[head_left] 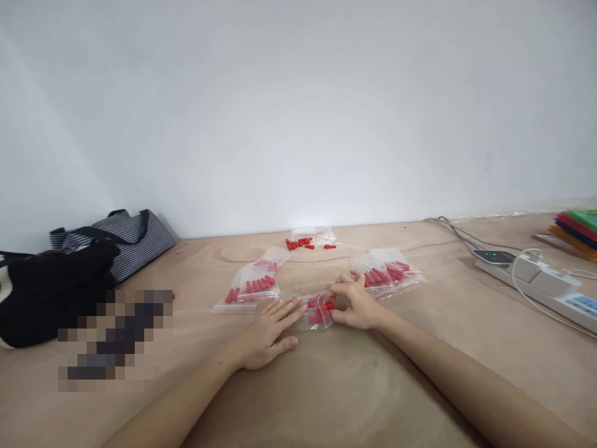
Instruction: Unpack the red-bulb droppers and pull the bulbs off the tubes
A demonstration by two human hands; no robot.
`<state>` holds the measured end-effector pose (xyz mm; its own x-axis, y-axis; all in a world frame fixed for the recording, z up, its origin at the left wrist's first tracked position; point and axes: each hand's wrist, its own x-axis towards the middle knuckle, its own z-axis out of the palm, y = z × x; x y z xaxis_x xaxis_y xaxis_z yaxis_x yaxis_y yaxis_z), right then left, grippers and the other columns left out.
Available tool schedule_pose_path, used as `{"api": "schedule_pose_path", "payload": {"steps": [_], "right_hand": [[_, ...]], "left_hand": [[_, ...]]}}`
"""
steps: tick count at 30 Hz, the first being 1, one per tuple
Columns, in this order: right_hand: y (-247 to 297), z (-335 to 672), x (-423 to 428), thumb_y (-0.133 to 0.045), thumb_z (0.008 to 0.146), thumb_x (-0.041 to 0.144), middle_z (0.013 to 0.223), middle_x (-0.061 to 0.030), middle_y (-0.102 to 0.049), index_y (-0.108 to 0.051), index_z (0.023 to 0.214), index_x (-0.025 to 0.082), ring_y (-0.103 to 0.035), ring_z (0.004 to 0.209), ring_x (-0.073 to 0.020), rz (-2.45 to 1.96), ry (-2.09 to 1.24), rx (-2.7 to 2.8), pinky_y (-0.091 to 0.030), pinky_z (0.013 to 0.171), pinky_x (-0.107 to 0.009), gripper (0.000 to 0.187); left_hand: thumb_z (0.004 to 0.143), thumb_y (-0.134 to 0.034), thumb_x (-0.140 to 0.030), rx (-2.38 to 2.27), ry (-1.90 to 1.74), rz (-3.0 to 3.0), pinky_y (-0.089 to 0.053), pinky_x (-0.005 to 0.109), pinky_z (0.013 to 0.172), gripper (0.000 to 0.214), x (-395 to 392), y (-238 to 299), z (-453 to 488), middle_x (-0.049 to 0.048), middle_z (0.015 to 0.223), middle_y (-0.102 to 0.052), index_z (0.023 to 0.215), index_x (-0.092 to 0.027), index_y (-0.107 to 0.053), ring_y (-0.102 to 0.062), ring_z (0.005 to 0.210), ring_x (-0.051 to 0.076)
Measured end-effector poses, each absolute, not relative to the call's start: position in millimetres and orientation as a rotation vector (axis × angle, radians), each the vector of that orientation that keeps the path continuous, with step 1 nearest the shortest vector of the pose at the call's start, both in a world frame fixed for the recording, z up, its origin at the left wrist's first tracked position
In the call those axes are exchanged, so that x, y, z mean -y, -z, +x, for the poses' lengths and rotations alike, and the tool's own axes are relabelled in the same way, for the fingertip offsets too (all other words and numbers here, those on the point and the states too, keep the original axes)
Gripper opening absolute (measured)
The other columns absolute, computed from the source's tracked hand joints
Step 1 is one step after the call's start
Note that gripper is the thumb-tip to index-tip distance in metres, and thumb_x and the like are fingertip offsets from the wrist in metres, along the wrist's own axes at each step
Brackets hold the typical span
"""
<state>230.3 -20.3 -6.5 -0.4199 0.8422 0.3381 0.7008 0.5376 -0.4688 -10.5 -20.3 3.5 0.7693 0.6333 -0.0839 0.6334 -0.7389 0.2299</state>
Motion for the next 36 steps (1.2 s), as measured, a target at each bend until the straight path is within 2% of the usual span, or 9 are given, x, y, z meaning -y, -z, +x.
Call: {"api": "schedule_pose_path", "payload": {"steps": [4, 7, 10, 13, 20, 23, 29, 32, 36], "right_hand": [[7.8, 230.3, 19.4, -0.066, 0.063, 0.044, 0.080, 0.0019, -0.063, -0.059, 0.079, 0.023, -0.049, 0.091, -0.0185, -1.241, -0.395, 2.304, -0.012, 0.092, -0.044, 0.027], [9.7, 223.7, 21.0, -0.068, 0.059, 0.050, 0.082, 0.0022, -0.064, -0.060, 0.087, 0.026, -0.049, 0.090, -0.0184, -1.253, -0.440, 2.296, -0.015, 0.090, -0.042, 0.038], [8.4, 217.2, 23.9, -0.065, 0.060, 0.054, 0.076, 0.0021, -0.064, -0.062, 0.082, 0.026, -0.048, 0.089, -0.0194, -1.270, -0.471, 2.335, -0.016, 0.088, -0.042, 0.036], [5.1, 210.7, 28.7, -0.066, 0.059, 0.049, 0.070, 0.0018, -0.064, -0.063, 0.069, 0.024, -0.047, 0.085, -0.0200, -1.297, -0.436, 2.374, -0.015, 0.087, -0.043, 0.027], [2.4, 206.7, 32.6, -0.059, 0.063, 0.024, 0.061, 0.0012, -0.061, -0.061, 0.065, 0.021, -0.049, 0.077, -0.0169, -1.320, -0.208, 2.309, -0.011, 0.090, -0.045, 0.005], [0.3, 214.3, 28.7, -0.058, 0.065, 0.023, 0.062, 0.0012, -0.062, -0.062, 0.073, 0.022, -0.050, 0.079, -0.0175, -1.320, -0.220, 2.293, -0.010, 0.092, -0.046, 0.009], [-1.4, 215.5, 30.6, -0.059, 0.068, 0.045, 0.081, 0.0017, -0.065, -0.061, 0.084, 0.028, -0.048, 0.090, -0.0204, -1.214, -0.362, 2.367, -0.009, 0.091, -0.048, 0.024], [0.5, 208.4, 33.8, -0.063, 0.061, 0.037, 0.076, 0.0014, -0.063, -0.059, 0.082, 0.024, -0.048, 0.087, -0.0194, -1.269, -0.294, 2.392, -0.011, 0.091, -0.046, 0.025], [0.1, 204.9, 36.0, -0.057, 0.062, 0.025, 0.074, -0.0003, -0.060, -0.056, 0.076, 0.019, -0.050, 0.082, -0.0166, -1.369, -0.210, 2.352, -0.015, 0.091, -0.041, 0.015]], "left_hand": [[0.086, -0.028, -0.050, -1.022, -0.001, 2.748, -0.017, 0.050, 0.104, 0.056, 20.4, -2.0, -9.9, 0.0030, 0.143, -0.015, 0.136, -0.029, -0.013, -0.015, 0.130, 0.026], [0.086, -0.029, -0.051, -1.041, -0.012, 2.769, -0.017, 0.051, 0.103, 0.057, 19.7, -0.2, -9.7, 0.0034, 0.143, -0.017, 0.136, -0.029, -0.013, -0.016, 0.130, 0.027], [0.087, -0.029, -0.049, -1.045, -0.020, 2.779, -0.018, 0.051, 0.103, 0.056, 18.9, 1.3, -9.4, 0.0042, 0.142, -0.020, 0.136, -0.028, -0.014, -0.017, 0.130, 0.027], [0.089, -0.026, -0.043, -1.062, -0.042, 2.767, -0.019, 0.049, 0.103, 0.050, 19.1, 1.9, -8.9, 0.0033, 0.142, -0.021, 0.136, -0.028, -0.016, -0.018, 0.130, 0.025], [0.090, -0.028, -0.029, -1.117, -0.182, 2.725, -0.021, 0.046, 0.104, 0.043, 20.9, 3.1, -9.1, 0.0012, 0.138, -0.032, 0.133, -0.029, -0.027, -0.028, 0.127, 0.020], [0.089, -0.031, -0.026, -1.170, -0.267, 2.703, -0.025, 0.046, 0.102, 0.041, 21.2, 5.1, -9.6, 0.0009, 0.134, -0.039, 0.130, -0.029, -0.033, -0.034, 0.123, 0.020], [0.087, -0.035, -0.028, -1.255, -0.310, 2.671, -0.028, 0.045, 0.100, 0.039, 21.3, 8.7, -8.3, 0.0012, 0.132, -0.042, 0.126, -0.029, -0.039, -0.036, 0.121, 0.021], [0.088, -0.034, -0.028, -1.281, -0.309, 2.659, -0.029, 0.045, 0.099, 0.039, 22.0, 8.1, -7.9, 0.0007, 0.132, -0.042, 0.126, -0.029, -0.040, -0.037, 0.121, 0.021], [0.088, -0.034, -0.029, -1.292, -0.298, 2.653, -0.028, 0.046, 0.100, 0.039, 23.0, 6.5, -8.7, 0.0006, 0.132, -0.042, 0.126, -0.029, -0.040, -0.036, 0.122, 0.021]]}}
